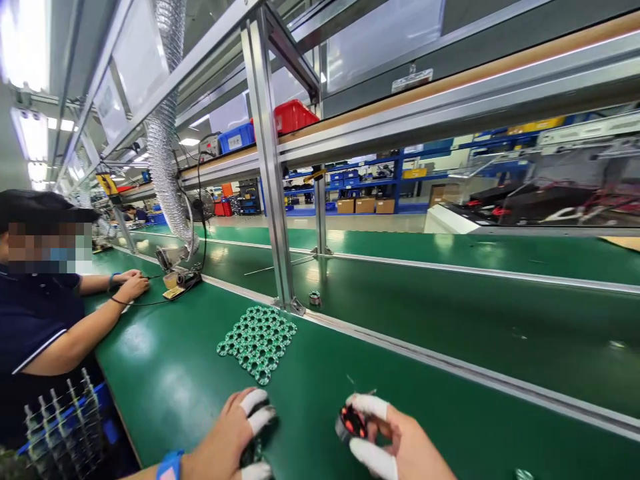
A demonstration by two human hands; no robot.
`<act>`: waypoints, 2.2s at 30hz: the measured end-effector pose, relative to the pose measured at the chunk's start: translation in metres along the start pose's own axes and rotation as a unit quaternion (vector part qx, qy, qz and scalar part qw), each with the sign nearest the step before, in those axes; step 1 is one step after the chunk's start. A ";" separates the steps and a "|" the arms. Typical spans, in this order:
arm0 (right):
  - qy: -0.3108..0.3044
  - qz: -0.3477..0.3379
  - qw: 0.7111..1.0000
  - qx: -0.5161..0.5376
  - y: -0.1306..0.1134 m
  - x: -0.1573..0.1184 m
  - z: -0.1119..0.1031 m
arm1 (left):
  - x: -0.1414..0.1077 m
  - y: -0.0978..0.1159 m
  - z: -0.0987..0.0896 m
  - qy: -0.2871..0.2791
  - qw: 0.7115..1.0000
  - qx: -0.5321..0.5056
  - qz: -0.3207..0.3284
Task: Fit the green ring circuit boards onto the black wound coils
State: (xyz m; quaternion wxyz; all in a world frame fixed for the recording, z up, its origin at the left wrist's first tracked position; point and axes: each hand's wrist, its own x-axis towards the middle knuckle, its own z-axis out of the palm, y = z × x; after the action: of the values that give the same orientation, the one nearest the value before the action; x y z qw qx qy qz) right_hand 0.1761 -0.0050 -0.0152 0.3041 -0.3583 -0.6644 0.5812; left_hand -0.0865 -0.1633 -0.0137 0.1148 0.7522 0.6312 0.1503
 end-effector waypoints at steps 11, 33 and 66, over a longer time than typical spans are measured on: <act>0.057 -0.057 0.997 -0.021 -0.044 -0.012 -0.035 | 0.217 0.103 0.049 0.021 0.963 -0.220 0.158; 0.054 -0.177 0.901 -0.392 -0.016 -0.011 -0.009 | 0.164 0.048 0.023 -0.102 0.933 -0.324 0.118; 0.213 -0.024 0.739 -0.638 -0.027 0.051 -0.060 | 0.174 0.045 0.019 0.024 0.933 -0.356 0.050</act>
State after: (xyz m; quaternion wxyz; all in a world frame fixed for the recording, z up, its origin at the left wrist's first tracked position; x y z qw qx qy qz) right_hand 0.1929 0.0689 0.0193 0.1518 -0.5669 -0.8059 -0.0784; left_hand -0.0108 -0.0001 -0.0013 0.3518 0.6886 0.5009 0.3888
